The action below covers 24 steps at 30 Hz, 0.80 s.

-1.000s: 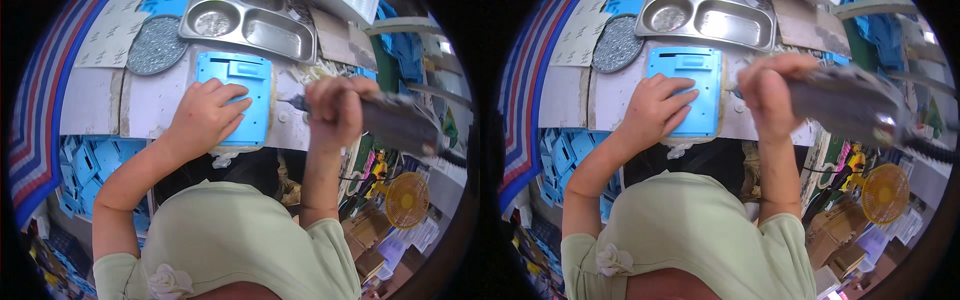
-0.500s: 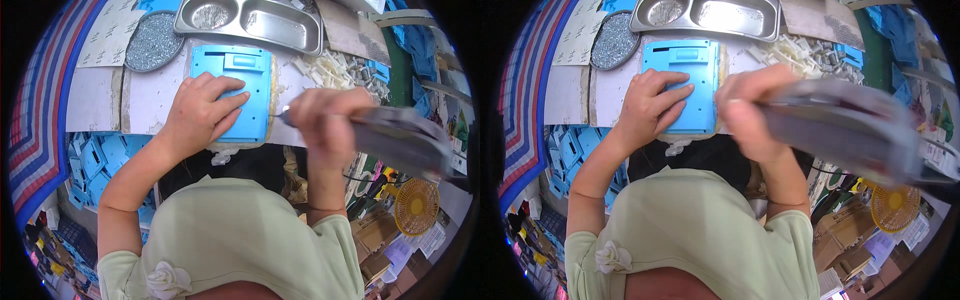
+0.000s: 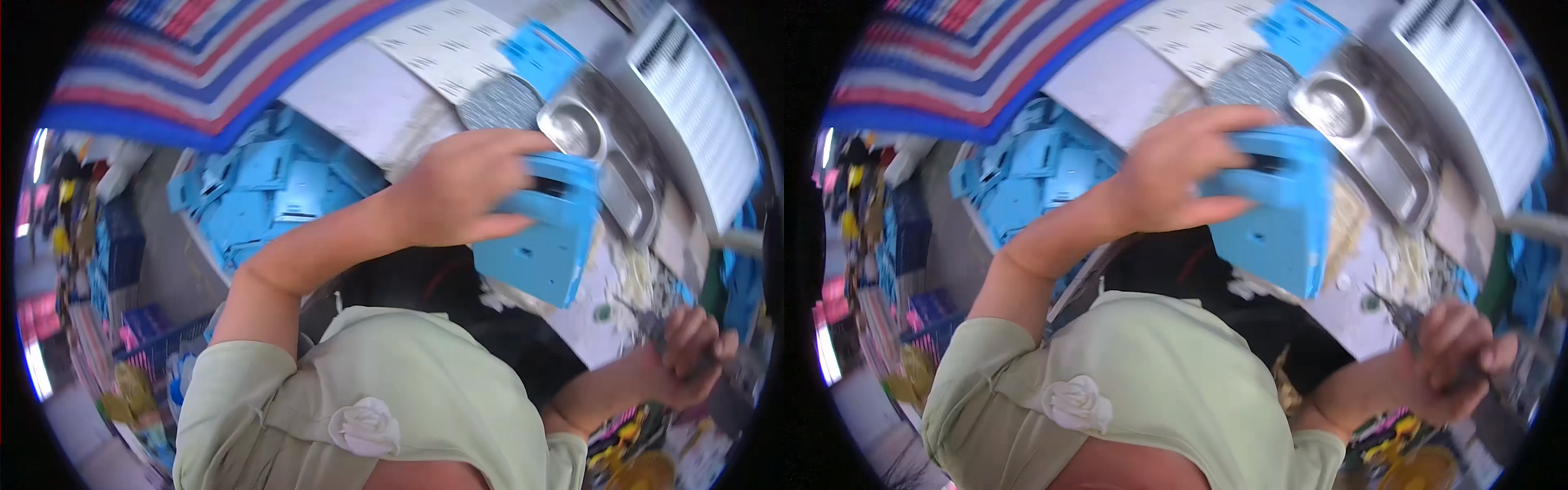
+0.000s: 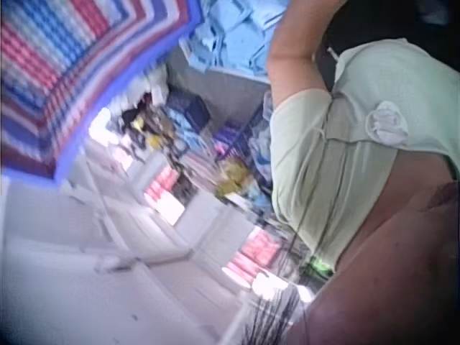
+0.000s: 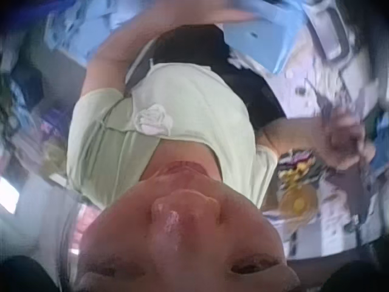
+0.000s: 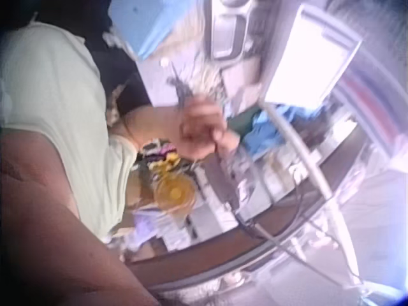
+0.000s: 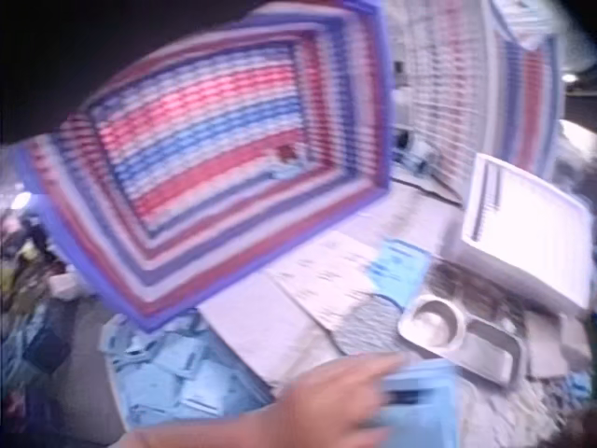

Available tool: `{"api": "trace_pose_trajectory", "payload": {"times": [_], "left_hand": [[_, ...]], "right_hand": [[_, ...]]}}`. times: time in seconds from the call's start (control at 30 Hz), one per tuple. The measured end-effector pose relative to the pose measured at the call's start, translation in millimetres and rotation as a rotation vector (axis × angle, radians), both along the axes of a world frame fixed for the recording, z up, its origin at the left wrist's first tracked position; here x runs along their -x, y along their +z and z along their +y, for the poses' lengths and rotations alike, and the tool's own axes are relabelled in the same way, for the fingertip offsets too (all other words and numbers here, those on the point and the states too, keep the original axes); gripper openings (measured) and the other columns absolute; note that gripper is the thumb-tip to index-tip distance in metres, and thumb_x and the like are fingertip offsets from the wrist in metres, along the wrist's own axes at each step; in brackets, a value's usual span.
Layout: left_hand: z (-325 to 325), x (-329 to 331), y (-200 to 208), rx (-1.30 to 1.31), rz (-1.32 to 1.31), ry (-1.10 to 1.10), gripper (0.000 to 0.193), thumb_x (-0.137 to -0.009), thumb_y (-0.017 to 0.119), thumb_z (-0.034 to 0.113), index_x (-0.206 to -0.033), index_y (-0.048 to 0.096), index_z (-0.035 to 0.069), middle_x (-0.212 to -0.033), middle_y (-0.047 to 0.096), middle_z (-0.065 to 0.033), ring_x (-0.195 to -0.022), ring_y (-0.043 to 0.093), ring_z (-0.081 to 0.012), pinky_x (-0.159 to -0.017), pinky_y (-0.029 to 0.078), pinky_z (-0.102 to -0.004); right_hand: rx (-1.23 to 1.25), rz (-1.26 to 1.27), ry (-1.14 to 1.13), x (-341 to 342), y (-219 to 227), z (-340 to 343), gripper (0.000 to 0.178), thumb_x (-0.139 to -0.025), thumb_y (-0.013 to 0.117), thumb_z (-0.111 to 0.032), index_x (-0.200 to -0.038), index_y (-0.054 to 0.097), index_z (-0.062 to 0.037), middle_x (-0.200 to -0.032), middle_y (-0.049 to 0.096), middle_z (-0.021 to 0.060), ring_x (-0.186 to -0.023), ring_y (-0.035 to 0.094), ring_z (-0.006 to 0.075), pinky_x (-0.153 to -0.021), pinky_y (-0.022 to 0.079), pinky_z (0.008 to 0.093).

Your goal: Assembling and soldering components of a blue electronic device.

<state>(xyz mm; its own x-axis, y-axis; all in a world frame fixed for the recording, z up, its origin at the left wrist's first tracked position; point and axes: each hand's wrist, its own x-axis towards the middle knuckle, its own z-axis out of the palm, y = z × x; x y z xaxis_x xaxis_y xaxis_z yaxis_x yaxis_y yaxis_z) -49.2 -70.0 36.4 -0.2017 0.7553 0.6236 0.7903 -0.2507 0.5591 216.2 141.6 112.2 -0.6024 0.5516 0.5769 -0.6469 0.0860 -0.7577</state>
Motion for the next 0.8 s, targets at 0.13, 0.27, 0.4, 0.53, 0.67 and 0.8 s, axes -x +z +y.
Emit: {"api": "trace_pose_trajectory", "payload": {"times": [0.13, 0.27, 0.4, 0.53, 0.67, 0.8], "left_hand": [[-194, 23, -58, 0.100, -0.650, 0.740, 0.043, -0.090, 0.071, 0.013, -0.126, 0.049, 0.002, -0.124, 0.059, -0.0135, -0.117, 0.060, -0.0229, -0.085, 0.055, -0.0363], [-387, 56, -151, 0.405, -0.957, 1.641, 0.051, -0.094, 0.070, 0.036, -0.122, 0.057, -0.005, -0.114, 0.063, -0.0166, -0.100, 0.064, -0.0246, -0.086, 0.054, -0.0343], [-500, 120, -181, 0.057, -1.043, 1.730, 0.065, -0.091, 0.072, 0.049, -0.123, 0.060, -0.007, -0.105, 0.069, -0.0226, -0.096, 0.069, -0.0351, -0.080, 0.058, -0.0412], [-432, 130, -161, 0.891, -0.137, 1.572, 0.065, -0.086, 0.076, 0.050, -0.114, 0.067, -0.008, -0.105, 0.072, -0.0257, -0.102, 0.070, -0.0325, -0.089, 0.056, -0.0406], [-229, 94, -22, 0.962, -0.444, 0.505, 0.046, -0.088, 0.077, 0.042, -0.106, 0.071, 0.000, -0.095, 0.073, -0.0168, -0.090, 0.070, -0.0302, -0.079, 0.055, -0.0361], [-70, 156, -2, 0.639, -0.116, 0.350, 0.032, -0.087, 0.075, 0.033, -0.101, 0.072, 0.004, -0.086, 0.070, -0.0138, -0.076, 0.066, -0.0291, -0.068, 0.052, -0.0386]], "right_hand": [[0.042, -0.012, 0.043, 10, -4, 3, 0.021, -0.097, 0.065, -0.026, -0.106, 0.054, -0.0113, -0.062, 0.051, -0.0058, -0.053, 0.048, 0.0072, -0.059, 0.034, 0.0249], [0.120, -0.027, 0.142, 32, -7, 3, 0.018, -0.099, 0.063, -0.024, -0.106, 0.054, -0.0095, -0.061, 0.046, -0.0052, -0.054, 0.045, 0.0076, -0.059, 0.033, 0.0260], [0.112, 0.001, 0.189, 59, -11, 6, 0.015, -0.102, 0.055, -0.022, -0.107, 0.052, -0.0077, -0.060, 0.043, -0.0048, -0.054, 0.042, 0.0083, -0.060, 0.035, 0.0271], [0.021, -0.074, 0.080, 62, -8, 1, 0.023, -0.100, 0.061, -0.024, -0.109, 0.050, -0.0068, -0.060, 0.043, -0.0042, -0.053, 0.042, 0.0096, -0.060, 0.038, 0.0278], [0.074, -0.169, -0.020, 50, -16, 13, 0.030, -0.097, 0.068, -0.026, -0.109, 0.048, -0.0067, -0.062, 0.044, -0.0035, -0.052, 0.042, 0.0097, -0.058, 0.039, 0.0270], [0.056, -0.300, -0.282, 48, -19, 22, 0.043, -0.092, 0.073, -0.027, -0.119, 0.048, -0.0043, -0.073, 0.047, 0.0013, -0.058, 0.044, 0.0114, -0.057, 0.038, 0.0269]]}}
